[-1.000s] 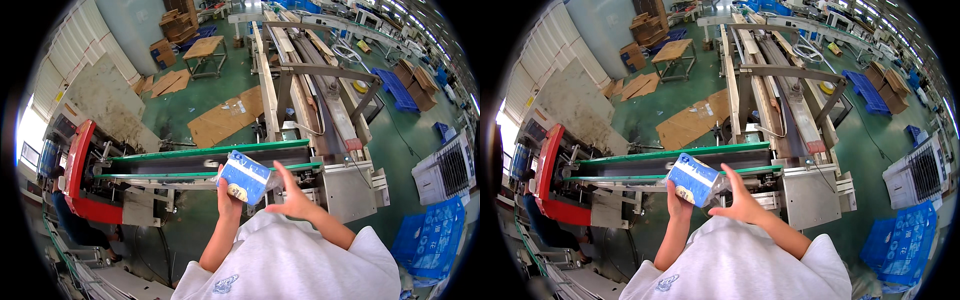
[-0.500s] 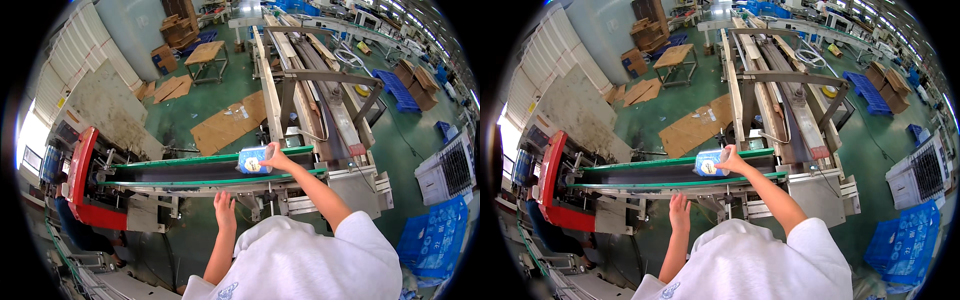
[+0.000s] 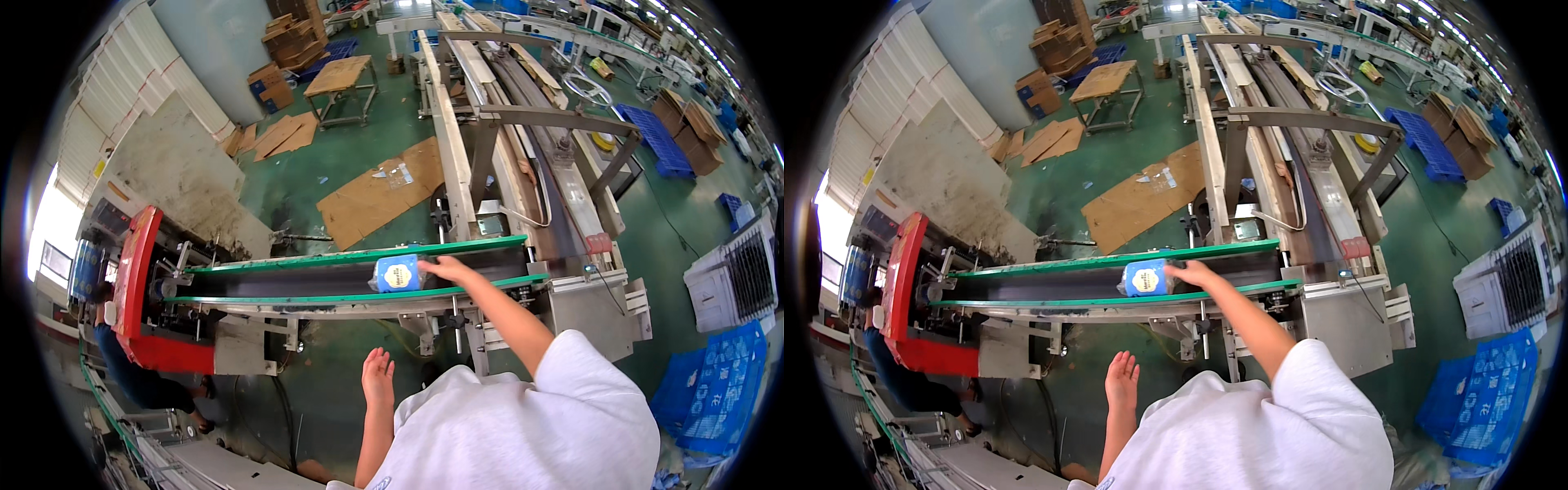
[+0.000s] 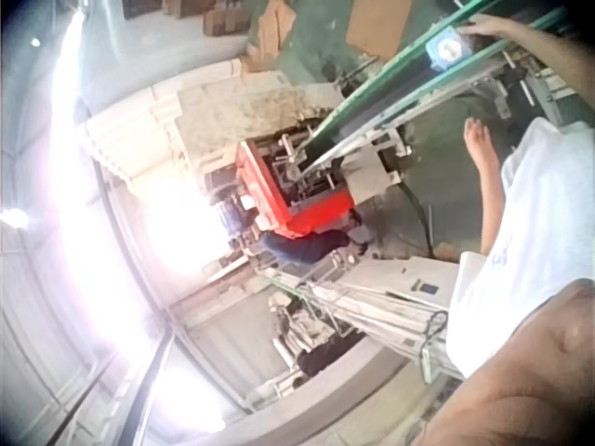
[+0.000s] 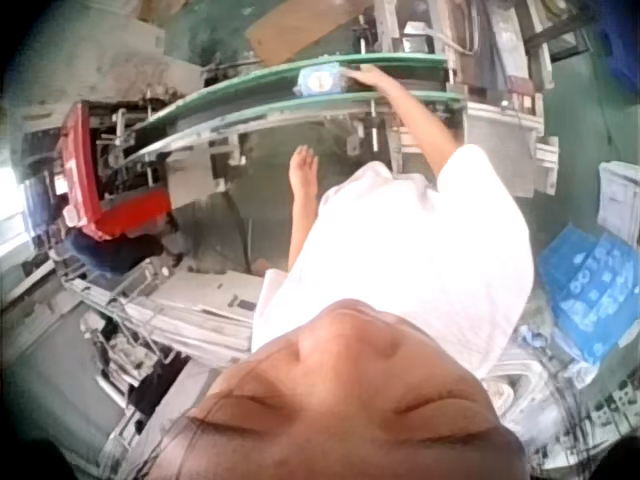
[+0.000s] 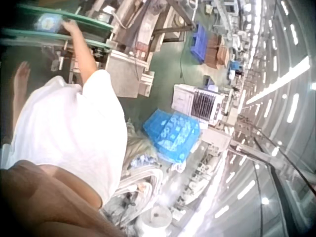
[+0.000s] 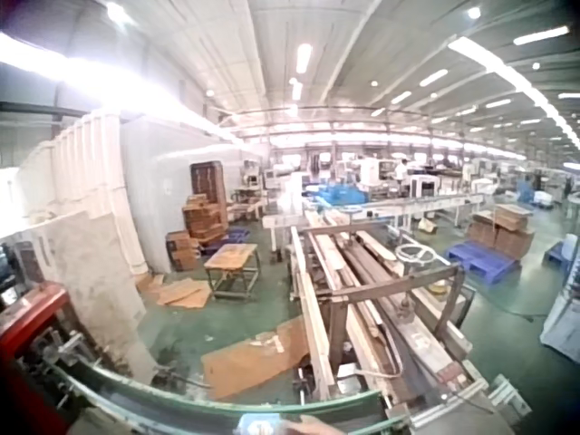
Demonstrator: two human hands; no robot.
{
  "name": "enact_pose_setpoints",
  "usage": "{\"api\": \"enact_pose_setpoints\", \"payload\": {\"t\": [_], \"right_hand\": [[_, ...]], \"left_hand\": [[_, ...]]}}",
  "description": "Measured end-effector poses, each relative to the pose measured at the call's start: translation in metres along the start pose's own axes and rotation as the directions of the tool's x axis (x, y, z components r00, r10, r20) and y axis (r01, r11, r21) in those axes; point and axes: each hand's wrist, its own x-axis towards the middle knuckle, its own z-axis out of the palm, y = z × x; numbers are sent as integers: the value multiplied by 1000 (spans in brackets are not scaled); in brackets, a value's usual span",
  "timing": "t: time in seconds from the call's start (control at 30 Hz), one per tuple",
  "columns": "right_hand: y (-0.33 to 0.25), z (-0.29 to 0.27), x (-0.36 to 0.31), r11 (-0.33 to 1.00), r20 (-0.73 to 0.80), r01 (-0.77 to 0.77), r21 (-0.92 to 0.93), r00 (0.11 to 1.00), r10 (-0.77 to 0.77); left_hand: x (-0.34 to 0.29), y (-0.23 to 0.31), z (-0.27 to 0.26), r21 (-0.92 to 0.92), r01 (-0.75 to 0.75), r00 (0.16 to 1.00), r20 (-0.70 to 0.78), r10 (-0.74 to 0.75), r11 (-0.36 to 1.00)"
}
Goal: The person picks rolls of tissue paper from a blue basket, wraps each roll in plastic packaging, and places the packaged rolls onto a conveyor belt. The process is repeated multiple times throughout the clip.
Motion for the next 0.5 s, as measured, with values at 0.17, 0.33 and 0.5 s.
{"api": "enact_pose_setpoints", "payload": {"t": [0.17,0.33,0.5], "right_hand": [[57,-97,-151,964,-573,258,70,801,-173],[87,-92,-306,904,-554,182,387,830,70],[114,-16,-356,915,-545,151,375,834,86]], "left_hand": [[10,-8,13,39,71,994,77,-74,997],[10,-25,52,192,174,942,254,-220,966],[1,-44,94,345,284,788,447,-423,894]]}}
